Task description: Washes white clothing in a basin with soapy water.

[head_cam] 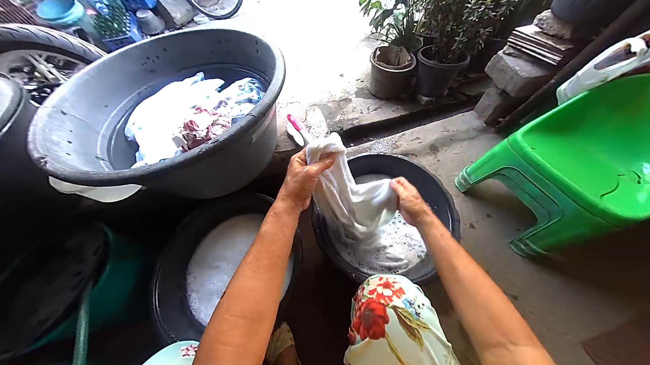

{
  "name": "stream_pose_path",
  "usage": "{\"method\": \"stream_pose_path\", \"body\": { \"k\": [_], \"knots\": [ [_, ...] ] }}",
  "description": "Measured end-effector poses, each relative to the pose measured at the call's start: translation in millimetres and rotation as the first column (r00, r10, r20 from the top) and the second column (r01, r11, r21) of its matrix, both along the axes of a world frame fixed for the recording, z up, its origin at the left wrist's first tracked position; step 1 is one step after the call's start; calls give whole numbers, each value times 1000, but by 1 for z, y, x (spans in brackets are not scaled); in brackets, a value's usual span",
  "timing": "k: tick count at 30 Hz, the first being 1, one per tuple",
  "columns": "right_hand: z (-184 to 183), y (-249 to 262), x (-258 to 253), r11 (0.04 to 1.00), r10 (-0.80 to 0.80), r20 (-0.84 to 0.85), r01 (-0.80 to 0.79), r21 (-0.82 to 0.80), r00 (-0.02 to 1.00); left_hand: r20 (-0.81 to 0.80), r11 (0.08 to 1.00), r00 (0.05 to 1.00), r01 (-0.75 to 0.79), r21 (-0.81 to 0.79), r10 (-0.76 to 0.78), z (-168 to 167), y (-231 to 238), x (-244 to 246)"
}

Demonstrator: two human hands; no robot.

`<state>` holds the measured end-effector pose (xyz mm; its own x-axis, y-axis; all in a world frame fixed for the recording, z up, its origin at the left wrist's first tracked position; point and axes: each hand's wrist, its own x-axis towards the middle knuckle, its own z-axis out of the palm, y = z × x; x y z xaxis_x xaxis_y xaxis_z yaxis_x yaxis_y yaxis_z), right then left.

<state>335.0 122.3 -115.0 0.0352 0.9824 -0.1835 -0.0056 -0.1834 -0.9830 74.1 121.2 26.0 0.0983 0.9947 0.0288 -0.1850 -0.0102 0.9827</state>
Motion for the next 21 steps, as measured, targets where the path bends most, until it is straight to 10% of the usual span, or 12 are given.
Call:
{"method": "stream_pose_path", "body": {
  "k": [9, 13, 17, 21],
  "knots": [
    [214, 33, -7, 800, 134, 269, -264, 538, 954, -613, 940, 725, 330, -90, -313, -10, 5, 7],
    [282, 29, -18, 665, 164, 314, -340, 665, 935, -495, 960, 840, 278, 36, -225, 33, 20, 40],
    [274, 34, -16, 643, 112, 409, -380, 665, 906, -361, 927, 883, 358, 107, -300, 59, 36, 59],
    [185, 39, 18, 808, 244, 559, -485, 334, 792, -468, 945, 845, 322, 63, -257, 13, 50, 50]
  ]
}}
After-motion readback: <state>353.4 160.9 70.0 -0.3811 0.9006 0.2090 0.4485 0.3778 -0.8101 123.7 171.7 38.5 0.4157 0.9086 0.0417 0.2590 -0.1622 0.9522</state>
